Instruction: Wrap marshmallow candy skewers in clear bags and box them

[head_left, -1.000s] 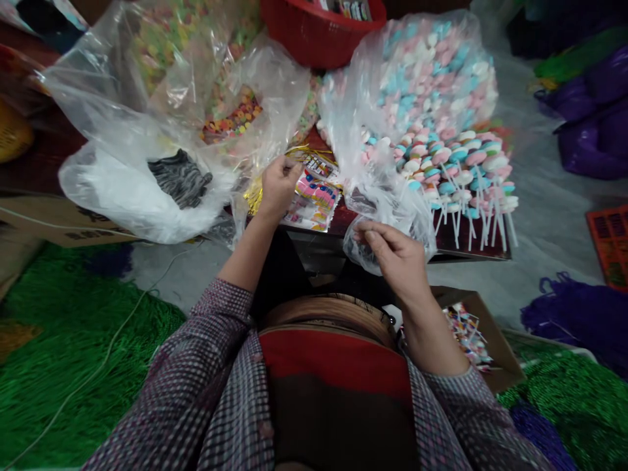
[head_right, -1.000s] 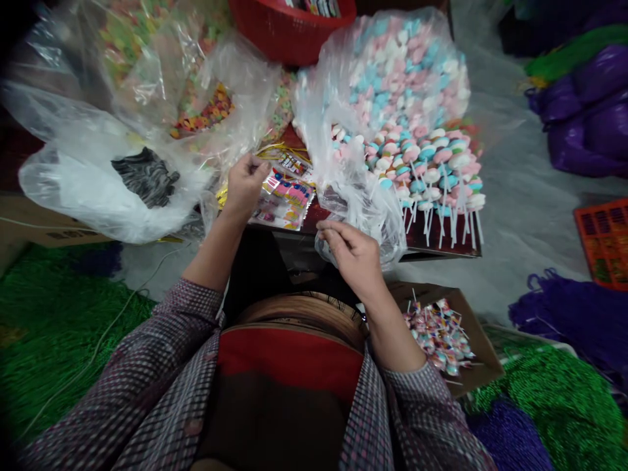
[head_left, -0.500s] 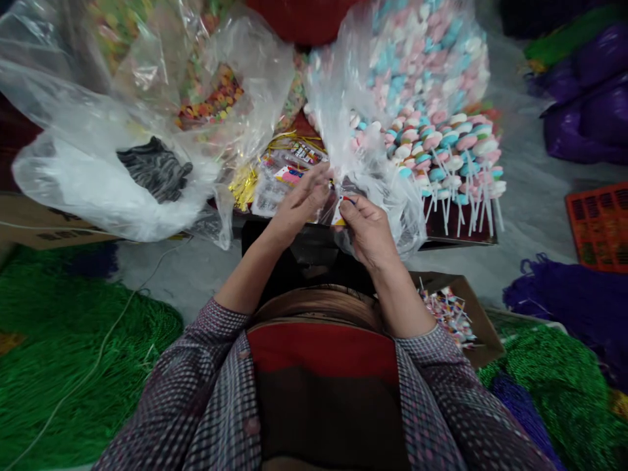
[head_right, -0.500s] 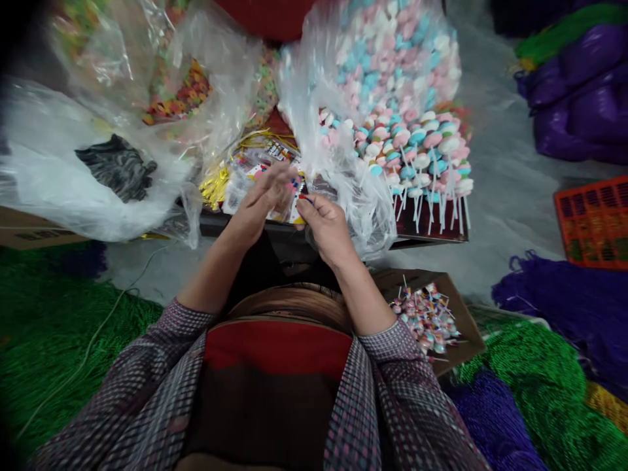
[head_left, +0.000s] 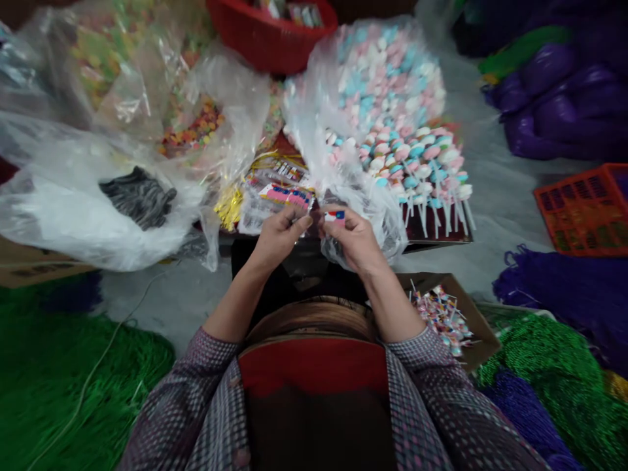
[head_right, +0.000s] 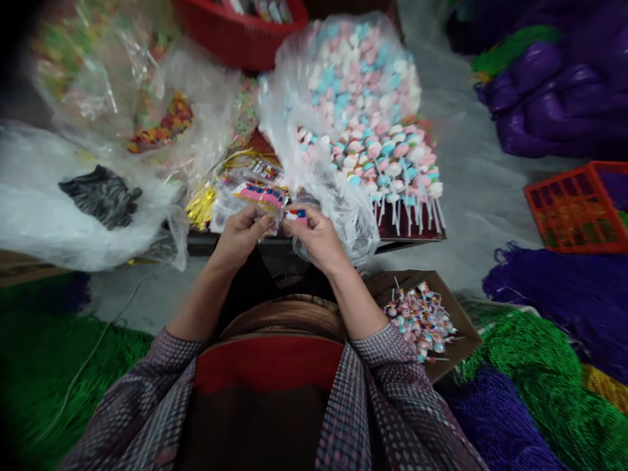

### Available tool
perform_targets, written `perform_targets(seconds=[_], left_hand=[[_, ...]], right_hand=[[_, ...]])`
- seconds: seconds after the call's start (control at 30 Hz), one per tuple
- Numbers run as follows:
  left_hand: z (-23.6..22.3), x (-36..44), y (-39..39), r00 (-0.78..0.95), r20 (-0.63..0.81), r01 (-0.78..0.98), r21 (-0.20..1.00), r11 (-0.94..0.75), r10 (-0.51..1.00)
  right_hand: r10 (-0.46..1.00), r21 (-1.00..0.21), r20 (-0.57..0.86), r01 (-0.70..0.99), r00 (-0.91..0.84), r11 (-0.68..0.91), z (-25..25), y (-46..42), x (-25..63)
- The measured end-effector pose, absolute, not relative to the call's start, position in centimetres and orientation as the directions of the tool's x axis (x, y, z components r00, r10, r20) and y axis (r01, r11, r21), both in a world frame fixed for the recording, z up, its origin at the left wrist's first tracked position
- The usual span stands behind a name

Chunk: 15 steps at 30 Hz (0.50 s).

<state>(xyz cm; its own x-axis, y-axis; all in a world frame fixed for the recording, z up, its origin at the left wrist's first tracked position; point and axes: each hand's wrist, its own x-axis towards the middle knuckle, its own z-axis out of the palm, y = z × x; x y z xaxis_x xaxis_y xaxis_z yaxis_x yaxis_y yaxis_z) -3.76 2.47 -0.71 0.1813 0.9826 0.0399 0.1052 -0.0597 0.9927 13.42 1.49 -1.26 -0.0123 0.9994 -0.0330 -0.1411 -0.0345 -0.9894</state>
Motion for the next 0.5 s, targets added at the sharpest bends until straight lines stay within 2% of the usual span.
perform_targets(seconds=[0.1,0.2,0.3,0.4,0.5], left_hand=[[-0.2,-3.5,2.1,0.174,0.045,0.171,0.982,-0.075,0.984],[-0.1,-3.1,1.9,0.150,0.002,0.163,0.986,-0.027,0.989],[-0.3,-3.0,2.1,0.203,-0.081,0.097,0.993,0.062,0.976],[-0.5,-3.0,2.3,0.250,-0.145,-0.025,0.987,0.156,0.957],[-0.7,-2.8,2.3,0.196,-0.159,-0.086,0.980,0.179,0.968]], right_hand=[[0.996,-0.985,-0.084,-0.156,0.018,-0.080,-1.1,1.2,13.0],[0.993,-0.997,-0.067,-0.052,0.100,-0.062,-0.9,0.9,13.0],[0.992,-0.998,-0.056,0.017,0.115,-0.059,-0.6,0.9,13.4],[0.995,-0.996,-0.070,-0.068,0.074,-0.065,-0.2,1.2,14.0],[0.993,-0.990,-0.086,-0.119,0.084,-0.076,0.0,1.2,14.1]])
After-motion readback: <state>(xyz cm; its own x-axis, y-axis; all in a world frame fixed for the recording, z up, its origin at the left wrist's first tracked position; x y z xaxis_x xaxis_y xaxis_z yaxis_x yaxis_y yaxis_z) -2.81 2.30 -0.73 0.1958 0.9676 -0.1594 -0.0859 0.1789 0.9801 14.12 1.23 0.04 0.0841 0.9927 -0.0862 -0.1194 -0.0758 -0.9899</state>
